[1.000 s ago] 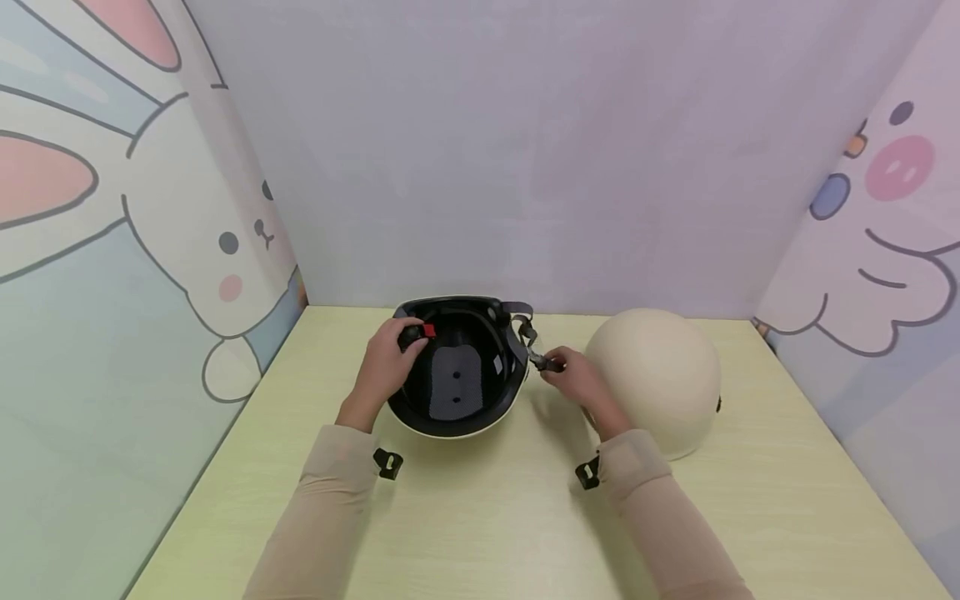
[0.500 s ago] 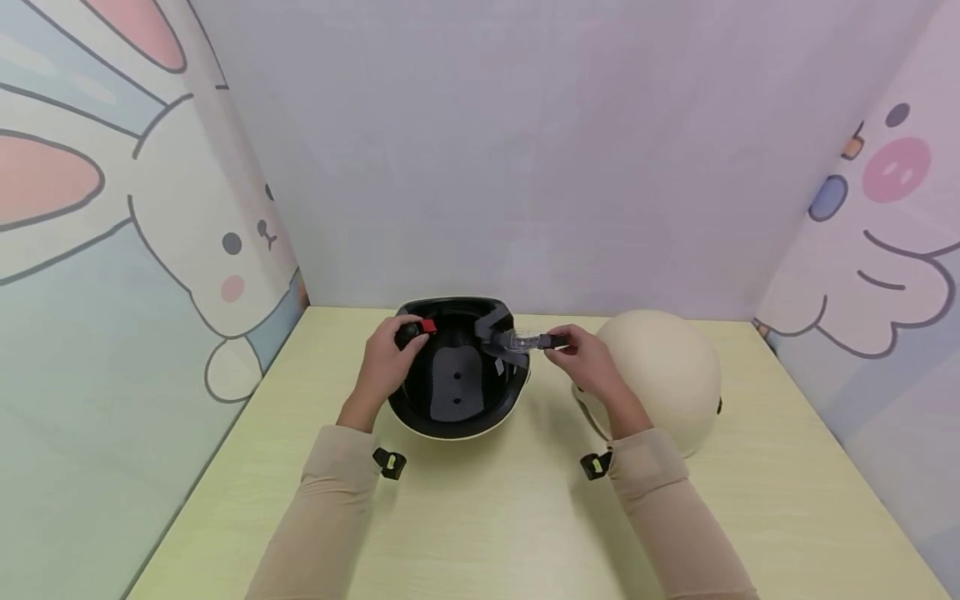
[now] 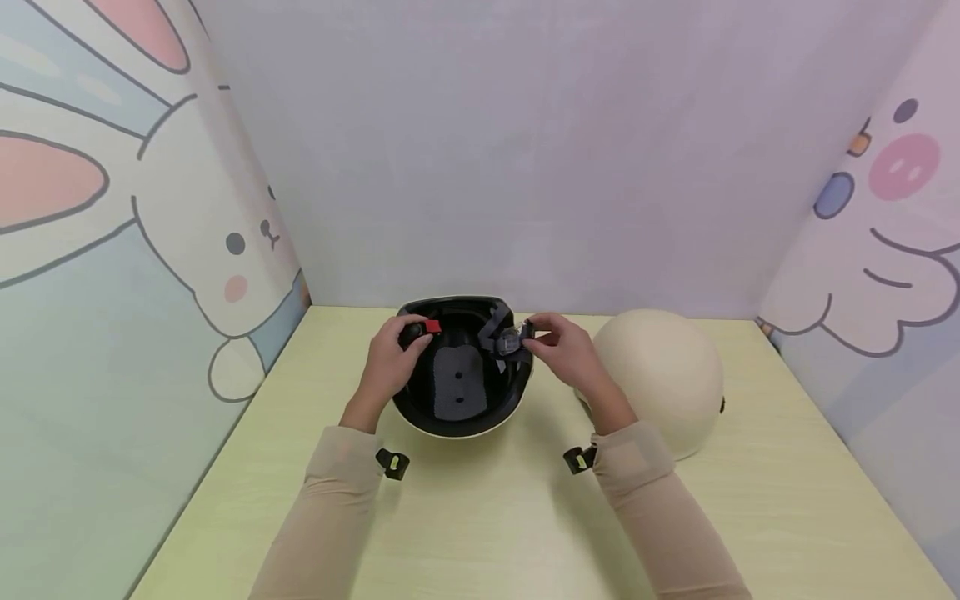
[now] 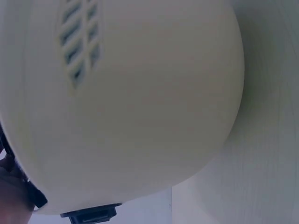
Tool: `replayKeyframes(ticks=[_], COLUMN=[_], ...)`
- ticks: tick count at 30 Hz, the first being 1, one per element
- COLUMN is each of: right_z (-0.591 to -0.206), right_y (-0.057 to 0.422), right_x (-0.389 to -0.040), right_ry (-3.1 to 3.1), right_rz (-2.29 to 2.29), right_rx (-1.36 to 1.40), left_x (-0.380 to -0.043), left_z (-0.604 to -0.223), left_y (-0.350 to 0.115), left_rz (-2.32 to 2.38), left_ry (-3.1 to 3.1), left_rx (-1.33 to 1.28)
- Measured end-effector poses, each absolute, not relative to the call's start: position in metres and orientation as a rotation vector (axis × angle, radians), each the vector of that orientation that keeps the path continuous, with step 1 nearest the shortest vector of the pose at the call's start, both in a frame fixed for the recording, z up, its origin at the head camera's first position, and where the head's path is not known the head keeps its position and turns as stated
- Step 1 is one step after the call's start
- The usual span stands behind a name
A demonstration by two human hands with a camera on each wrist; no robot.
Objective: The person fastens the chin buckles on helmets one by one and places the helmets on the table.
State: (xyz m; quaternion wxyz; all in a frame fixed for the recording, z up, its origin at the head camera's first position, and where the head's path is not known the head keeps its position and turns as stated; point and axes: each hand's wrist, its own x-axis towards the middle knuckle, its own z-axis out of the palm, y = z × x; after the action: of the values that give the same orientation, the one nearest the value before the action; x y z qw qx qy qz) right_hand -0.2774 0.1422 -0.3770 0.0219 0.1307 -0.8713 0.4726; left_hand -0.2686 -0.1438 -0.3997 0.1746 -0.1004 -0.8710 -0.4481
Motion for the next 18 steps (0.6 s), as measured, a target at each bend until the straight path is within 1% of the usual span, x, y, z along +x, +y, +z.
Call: replayKeyframes(ticks=[18], right_z=[-0.379], right_y=[0.097], right_x=[-0.281], right_ry=[-2.708], right_rz=[1.388], right_rx=[0.525], left_x=[-0.263], left_z=[-0.4], left_y=[-0.146], left_rz=[-1.29], left_ry=[-2.427], left_rx=[-0.362])
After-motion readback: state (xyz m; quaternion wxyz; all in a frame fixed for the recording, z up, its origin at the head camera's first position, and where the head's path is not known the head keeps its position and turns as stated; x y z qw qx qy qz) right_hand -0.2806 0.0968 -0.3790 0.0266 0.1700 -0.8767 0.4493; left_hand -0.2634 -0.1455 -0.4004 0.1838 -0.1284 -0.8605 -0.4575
